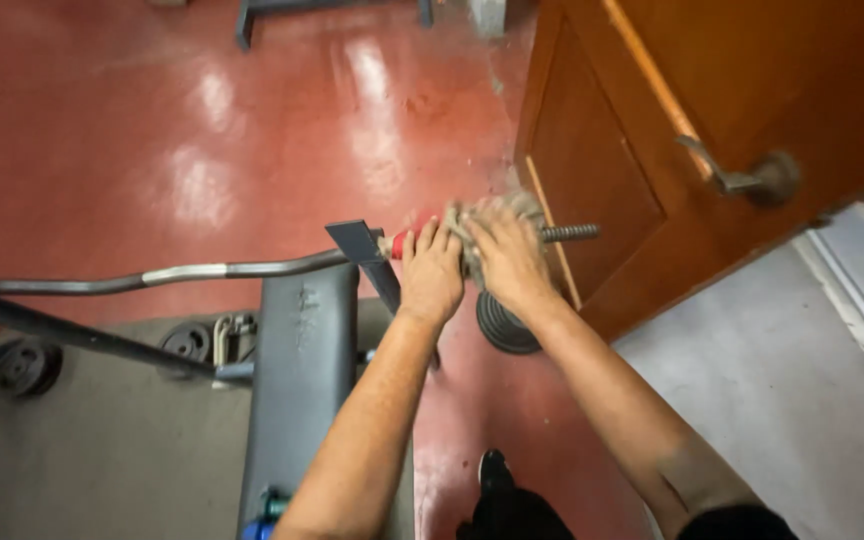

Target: Cleaning a barbell and dumbbells using a cloth.

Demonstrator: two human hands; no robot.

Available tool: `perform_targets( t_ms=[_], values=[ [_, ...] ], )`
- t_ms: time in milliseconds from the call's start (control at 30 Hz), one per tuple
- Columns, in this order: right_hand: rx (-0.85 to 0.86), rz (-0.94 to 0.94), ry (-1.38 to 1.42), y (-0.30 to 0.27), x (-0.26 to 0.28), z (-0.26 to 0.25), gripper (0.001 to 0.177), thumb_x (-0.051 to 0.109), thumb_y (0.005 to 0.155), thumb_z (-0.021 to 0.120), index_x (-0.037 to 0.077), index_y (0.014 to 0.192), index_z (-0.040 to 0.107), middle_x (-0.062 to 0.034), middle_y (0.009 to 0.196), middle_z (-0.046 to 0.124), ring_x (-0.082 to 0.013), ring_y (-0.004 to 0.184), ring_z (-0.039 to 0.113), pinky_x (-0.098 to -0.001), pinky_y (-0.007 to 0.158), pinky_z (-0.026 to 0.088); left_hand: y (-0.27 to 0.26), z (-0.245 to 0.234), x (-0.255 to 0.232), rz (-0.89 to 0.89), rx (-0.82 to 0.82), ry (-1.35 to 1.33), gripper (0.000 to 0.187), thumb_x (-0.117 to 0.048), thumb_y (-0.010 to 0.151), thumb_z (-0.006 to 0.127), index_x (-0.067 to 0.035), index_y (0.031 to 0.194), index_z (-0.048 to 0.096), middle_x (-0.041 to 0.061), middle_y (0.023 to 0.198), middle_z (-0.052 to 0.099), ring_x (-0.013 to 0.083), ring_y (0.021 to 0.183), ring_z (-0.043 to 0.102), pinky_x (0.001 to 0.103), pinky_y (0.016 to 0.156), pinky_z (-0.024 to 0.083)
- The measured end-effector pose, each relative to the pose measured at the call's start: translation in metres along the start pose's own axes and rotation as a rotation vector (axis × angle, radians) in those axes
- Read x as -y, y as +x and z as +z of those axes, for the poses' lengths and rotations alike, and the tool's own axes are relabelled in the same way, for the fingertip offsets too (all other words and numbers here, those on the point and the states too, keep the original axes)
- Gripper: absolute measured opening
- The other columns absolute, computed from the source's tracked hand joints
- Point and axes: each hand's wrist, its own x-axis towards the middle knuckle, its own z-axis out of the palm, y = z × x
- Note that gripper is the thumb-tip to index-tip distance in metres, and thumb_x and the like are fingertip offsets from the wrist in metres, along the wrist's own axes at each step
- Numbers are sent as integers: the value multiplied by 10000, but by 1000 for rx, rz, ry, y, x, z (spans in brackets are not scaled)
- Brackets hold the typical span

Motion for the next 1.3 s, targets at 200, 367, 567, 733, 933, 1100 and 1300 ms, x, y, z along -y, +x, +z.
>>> perform_targets(
  t_ms=[200,367,567,733,933,1100,1300],
  values=[
    [34,44,230,5,-3,-12,414,162,932,643,38,1326,650,-104,1133,696,-299,1065,612,-472,970,418,2,-38,4,119,6,-48,518,-313,873,648,-41,1311,594,140,1264,596,354,1215,528,507,1081,387],
    [66,202,64,23,-19,28,179,247,991,599,78,1008,653,-137,890,711,-360,844,662,-503,789,482,33,-27,23,162,111,-20,300,-339,933,589,-91,1090,649,123,1053,686,348,1002,643,512,893,493],
    [321,545,17,44,-30,45,248,304,1040,554,94,934,631,-207,781,682,-435,742,655,-574,701,479,58,-24,22,34,219,-133,351,-371,993,477,-99,972,698,172,952,741,387,893,714,526,816,541],
    [-1,250,-68,19,-10,29,171,219,985,615,74,896,604,-146,777,657,-370,760,647,-521,716,464,81,-21,24,-305,432,-248,444,-348,1034,407,-82,1006,762,259,1057,732,425,1038,692,504,960,516],
    [-124,74,-72,15,-8,23,150,216,978,642,83,925,598,-85,827,650,-300,810,620,-450,761,447,98,31,45,-427,592,-263,344,-247,912,505,-59,1050,758,255,1152,688,404,1122,665,510,935,533],
    [-61,142,-68,19,-8,21,142,213,967,654,96,901,610,-62,813,662,-288,812,639,-444,756,445,41,-31,19,-161,112,-126,309,-326,1028,564,-65,1157,669,166,1074,716,391,1003,677,530,875,511],
    [-96,141,-68,16,-11,26,110,208,957,656,100,943,641,-53,845,685,-272,810,640,-437,748,439,-26,-44,26,219,-258,-291,419,-187,887,677,-48,1279,625,129,1271,616,332,1202,567,488,1048,412]
  ],
)
